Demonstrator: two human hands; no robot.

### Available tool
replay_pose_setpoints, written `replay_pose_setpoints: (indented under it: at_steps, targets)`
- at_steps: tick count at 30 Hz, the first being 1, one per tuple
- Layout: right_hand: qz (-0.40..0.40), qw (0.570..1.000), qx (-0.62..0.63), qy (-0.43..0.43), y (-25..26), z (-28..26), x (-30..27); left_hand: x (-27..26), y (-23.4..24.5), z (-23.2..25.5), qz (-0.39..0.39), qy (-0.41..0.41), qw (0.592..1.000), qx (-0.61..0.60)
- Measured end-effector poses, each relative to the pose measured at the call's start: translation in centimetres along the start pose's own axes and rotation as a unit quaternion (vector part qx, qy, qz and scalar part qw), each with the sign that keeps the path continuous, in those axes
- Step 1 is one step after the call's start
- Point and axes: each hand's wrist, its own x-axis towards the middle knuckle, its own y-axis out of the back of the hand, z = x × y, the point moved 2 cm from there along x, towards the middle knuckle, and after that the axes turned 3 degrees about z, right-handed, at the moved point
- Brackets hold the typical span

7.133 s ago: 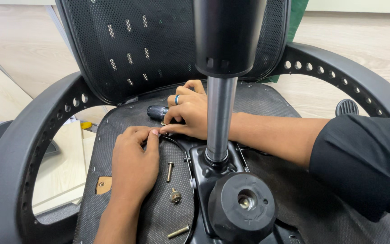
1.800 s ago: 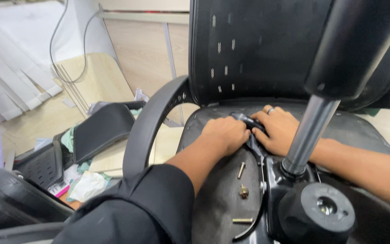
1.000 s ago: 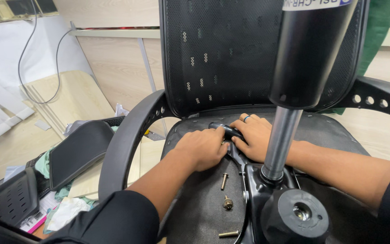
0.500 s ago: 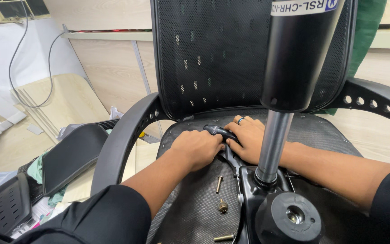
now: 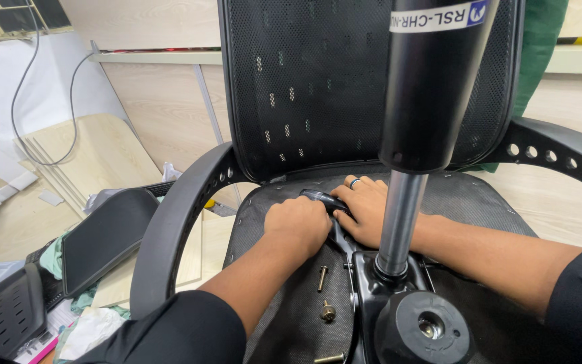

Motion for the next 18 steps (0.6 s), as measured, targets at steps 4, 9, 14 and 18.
replay_pose_setpoints:
  at_steps: [4,9,14,18]
  targets:
    - [-0.021,1.0,0.012,-0.011,-0.1,0.3,0.1,0.0,0.9,0.7,-0.047,0.07,0.996,-0.026]
    - [-0.023,0.998,0.052,-0.018,-0.7,0.6,0.1,-0.6,2.3,0.1,-0.1,0.102,0.988,-0.061]
    - [-0.028,0.997,0.066,-0.029,-0.8,0.7,0.0,-0.9,2.2,-1.1,-0.067,-0.02,0.995,-0.066]
    - [-0.022,0.997,0.07,-0.012,-0.7,0.9,0.0,-1.0,1.5,-2.2,-0.01,-0.169,0.984,-0.047]
